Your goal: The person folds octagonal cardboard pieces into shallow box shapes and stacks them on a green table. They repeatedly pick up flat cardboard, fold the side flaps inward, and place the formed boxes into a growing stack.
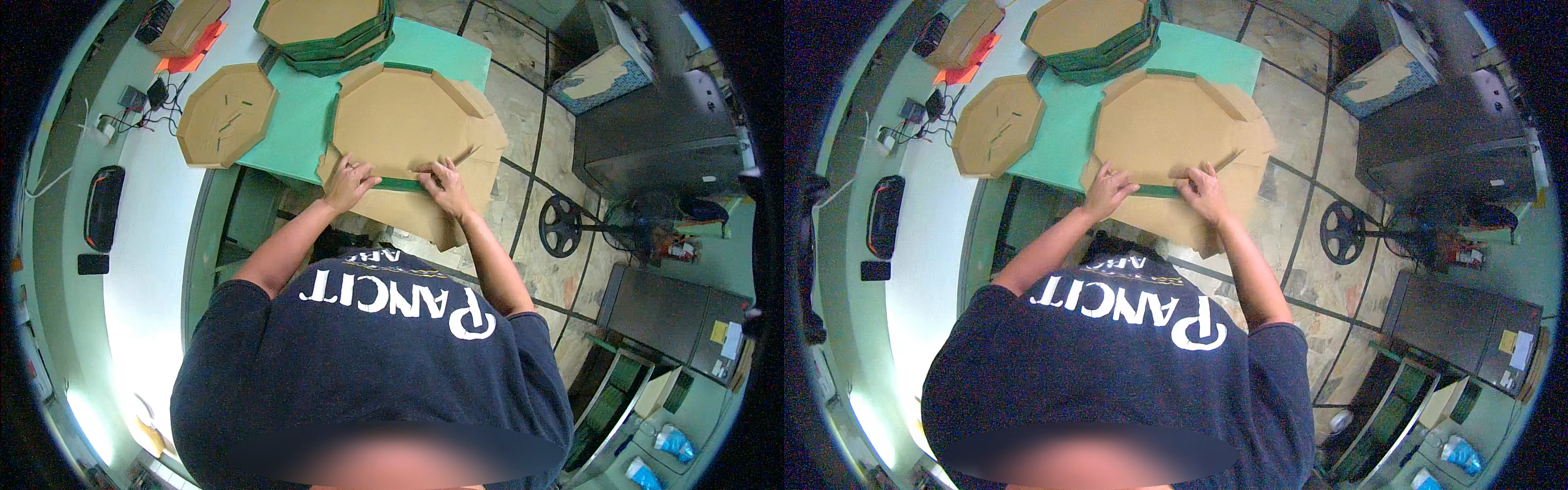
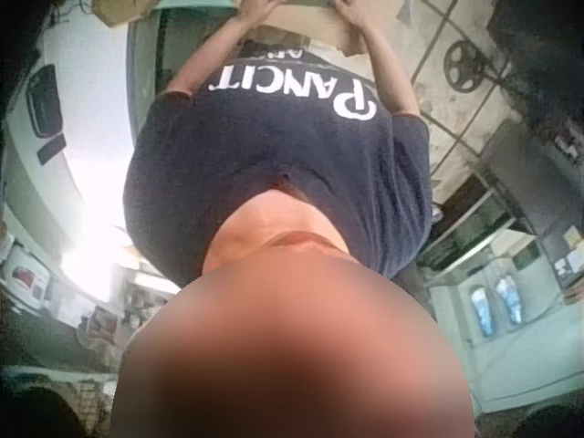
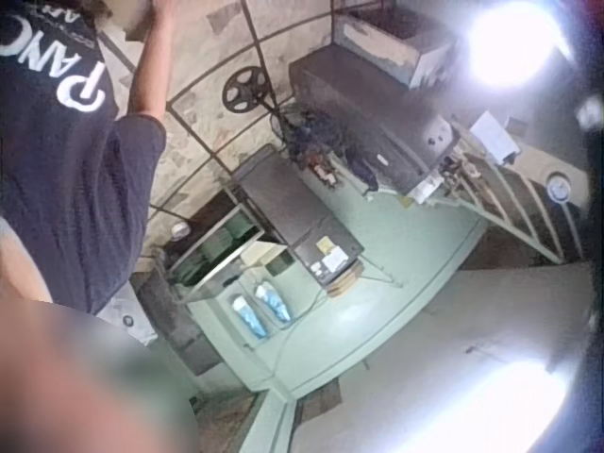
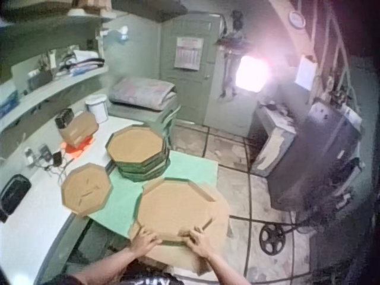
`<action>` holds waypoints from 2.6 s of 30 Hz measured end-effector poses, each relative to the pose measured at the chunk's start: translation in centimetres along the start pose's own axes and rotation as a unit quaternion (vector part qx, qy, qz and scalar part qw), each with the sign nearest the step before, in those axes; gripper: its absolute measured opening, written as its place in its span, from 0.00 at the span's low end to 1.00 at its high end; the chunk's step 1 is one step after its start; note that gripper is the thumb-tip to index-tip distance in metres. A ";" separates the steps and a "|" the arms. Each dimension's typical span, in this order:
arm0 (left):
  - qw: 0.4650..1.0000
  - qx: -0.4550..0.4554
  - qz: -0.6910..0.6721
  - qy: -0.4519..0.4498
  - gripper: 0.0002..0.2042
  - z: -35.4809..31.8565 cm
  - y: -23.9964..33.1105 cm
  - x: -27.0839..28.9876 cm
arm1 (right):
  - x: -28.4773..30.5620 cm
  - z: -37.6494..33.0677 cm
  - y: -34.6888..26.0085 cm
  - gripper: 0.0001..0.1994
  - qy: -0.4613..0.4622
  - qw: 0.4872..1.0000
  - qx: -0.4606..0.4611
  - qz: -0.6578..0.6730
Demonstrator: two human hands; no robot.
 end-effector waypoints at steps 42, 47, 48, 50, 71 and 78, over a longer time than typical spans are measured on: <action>0.756 0.311 -0.565 0.108 0.13 4.9 2.6 1.3 | 8.6 -4.9 -13.0 0.30 0.344 0.884 0.103 -0.299; 0.794 0.273 -0.541 0.052 0.14 5.2 1.4 4.1 | 19.7 -7.8 -9.5 0.35 0.450 0.892 -0.040 -0.010; 0.801 0.267 -0.532 0.062 0.13 5.5 1.4 4.2 | 19.4 -7.8 -8.3 0.34 0.347 0.920 -0.107 0.149; 0.833 0.262 -0.481 0.074 0.13 6.1 1.4 4.1 | 17.9 -7.7 -7.5 0.26 0.286 0.910 -0.126 0.273; 0.648 0.224 -0.728 0.013 0.17 7.3 1.0 4.9 | 11.4 -7.4 -1.1 0.05 0.451 0.742 -0.251 0.427; 0.690 0.151 -0.706 0.049 0.14 5.9 -1.8 5.9 | 9.3 -5.8 -0.1 0.05 0.377 0.748 -0.326 0.439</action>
Point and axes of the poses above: each hand's wrist, its own z-axis towards the middle knuckle, its own x-axis out of the back of the hand, y = z × x, the point moved 4 cm from there along z, towards the middle knuckle, and after that the axes turned 3 degrees about -z, right-handed, at the moved point
